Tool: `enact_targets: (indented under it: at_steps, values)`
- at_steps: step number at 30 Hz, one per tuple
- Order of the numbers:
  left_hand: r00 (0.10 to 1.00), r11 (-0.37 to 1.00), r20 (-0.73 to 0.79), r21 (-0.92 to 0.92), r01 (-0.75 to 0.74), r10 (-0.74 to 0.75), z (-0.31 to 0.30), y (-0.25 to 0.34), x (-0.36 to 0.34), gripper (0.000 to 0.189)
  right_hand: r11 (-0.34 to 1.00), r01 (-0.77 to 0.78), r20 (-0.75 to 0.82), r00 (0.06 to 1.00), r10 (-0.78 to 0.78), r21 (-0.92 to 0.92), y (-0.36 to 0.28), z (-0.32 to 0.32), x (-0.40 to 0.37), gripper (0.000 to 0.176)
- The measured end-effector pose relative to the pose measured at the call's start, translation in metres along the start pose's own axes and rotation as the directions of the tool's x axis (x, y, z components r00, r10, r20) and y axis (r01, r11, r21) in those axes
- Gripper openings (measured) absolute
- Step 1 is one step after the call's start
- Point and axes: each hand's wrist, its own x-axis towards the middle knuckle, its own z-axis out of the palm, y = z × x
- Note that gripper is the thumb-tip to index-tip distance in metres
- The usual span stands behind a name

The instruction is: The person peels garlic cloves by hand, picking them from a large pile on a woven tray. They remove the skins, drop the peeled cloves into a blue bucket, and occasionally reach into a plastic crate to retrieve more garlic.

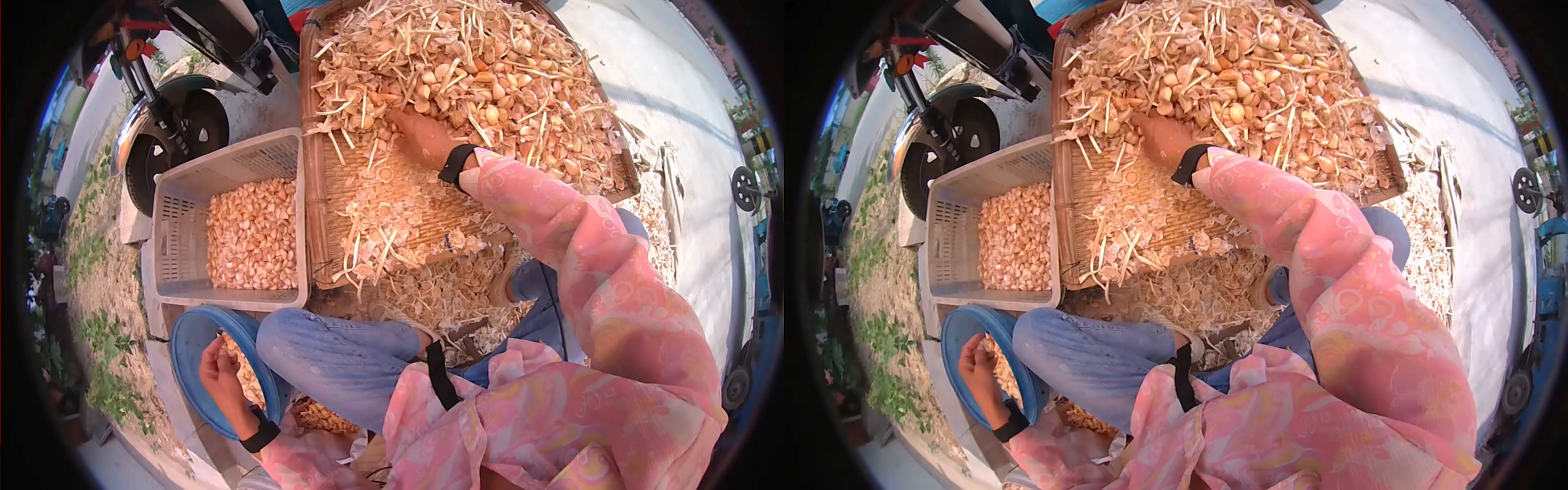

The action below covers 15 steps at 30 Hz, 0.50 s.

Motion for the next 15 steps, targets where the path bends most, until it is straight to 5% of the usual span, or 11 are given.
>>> enact_targets:
  at_steps: [5,7,11,14,15]
  values:
    - [0.987,0.824,0.110,0.565,0.031,-0.113,-0.039,-0.069,-0.008,0.020,0.970,0.214,0.142,0.963,-0.230,0.120,-0.006,-0.004,-0.023,0.026]
    - [0.986,0.811,0.151,0.585,-0.030,-0.072,-0.039,-0.086,-0.005,0.019,0.920,0.306,0.145,0.927,-0.347,0.246,-0.003,-0.006,-0.033,0.023]
    - [0.985,0.740,0.168,0.666,-0.091,-0.030,-0.031,-0.077,0.000,0.020,0.931,0.142,0.251,0.939,-0.234,0.338,-0.008,-0.016,-0.040,0.021]
    - [0.992,0.680,0.121,0.730,-0.069,-0.030,-0.034,-0.079,0.001,0.020,0.931,0.346,-0.003,0.938,-0.348,0.116,-0.004,-0.018,-0.047,0.020]
    - [0.993,0.645,0.116,0.761,-0.077,-0.018,-0.035,-0.074,-0.002,0.020,0.944,0.304,-0.004,0.952,-0.306,0.131,-0.002,-0.019,-0.048,0.020]
